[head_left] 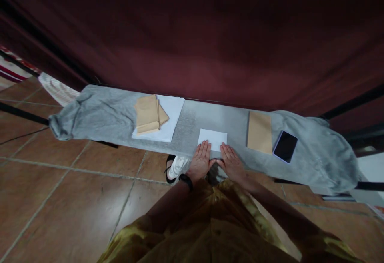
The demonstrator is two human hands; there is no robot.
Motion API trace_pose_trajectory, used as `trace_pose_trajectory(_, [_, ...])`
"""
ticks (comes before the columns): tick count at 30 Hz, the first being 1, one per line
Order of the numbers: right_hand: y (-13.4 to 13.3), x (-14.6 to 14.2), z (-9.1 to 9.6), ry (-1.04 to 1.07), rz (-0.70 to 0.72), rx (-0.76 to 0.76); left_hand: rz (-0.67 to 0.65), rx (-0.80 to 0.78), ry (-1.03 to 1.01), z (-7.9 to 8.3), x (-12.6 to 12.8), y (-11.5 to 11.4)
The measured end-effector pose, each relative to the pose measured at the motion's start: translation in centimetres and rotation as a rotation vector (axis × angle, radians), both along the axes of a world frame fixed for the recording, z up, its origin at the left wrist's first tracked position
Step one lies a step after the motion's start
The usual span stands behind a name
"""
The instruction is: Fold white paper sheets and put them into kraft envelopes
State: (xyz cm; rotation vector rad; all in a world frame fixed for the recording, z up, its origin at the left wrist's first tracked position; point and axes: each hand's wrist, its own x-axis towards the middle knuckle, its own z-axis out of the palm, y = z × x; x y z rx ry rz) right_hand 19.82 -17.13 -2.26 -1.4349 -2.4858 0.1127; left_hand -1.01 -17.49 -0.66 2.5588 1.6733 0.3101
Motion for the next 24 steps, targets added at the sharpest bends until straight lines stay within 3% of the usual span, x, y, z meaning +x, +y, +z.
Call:
trace_pose_trajectory(6, [0.5,3.1,0.3,-0.031,0.117,-0.044,-0.009,-0.024,0.031,0.3,-0.3,0.0])
trace_pose_trajectory(12, [3.8,4.8,1.7,-0.102,0.242,-0.169,-0.015,-0.052,0.039,0.4,-0.2,0.1])
trace_pose_trajectory(18, [6.2,1.6,3.2,-0.023,0.193,-0.142,-0.016,-0.049,0.049,0.5,-0.2,0.1])
trace_pose_trajectory(24, [3.7,-2.4,1.5,0.047,0.083,-0.056,-0.001,-0.021,0.049,0.1,-0.2,0.1])
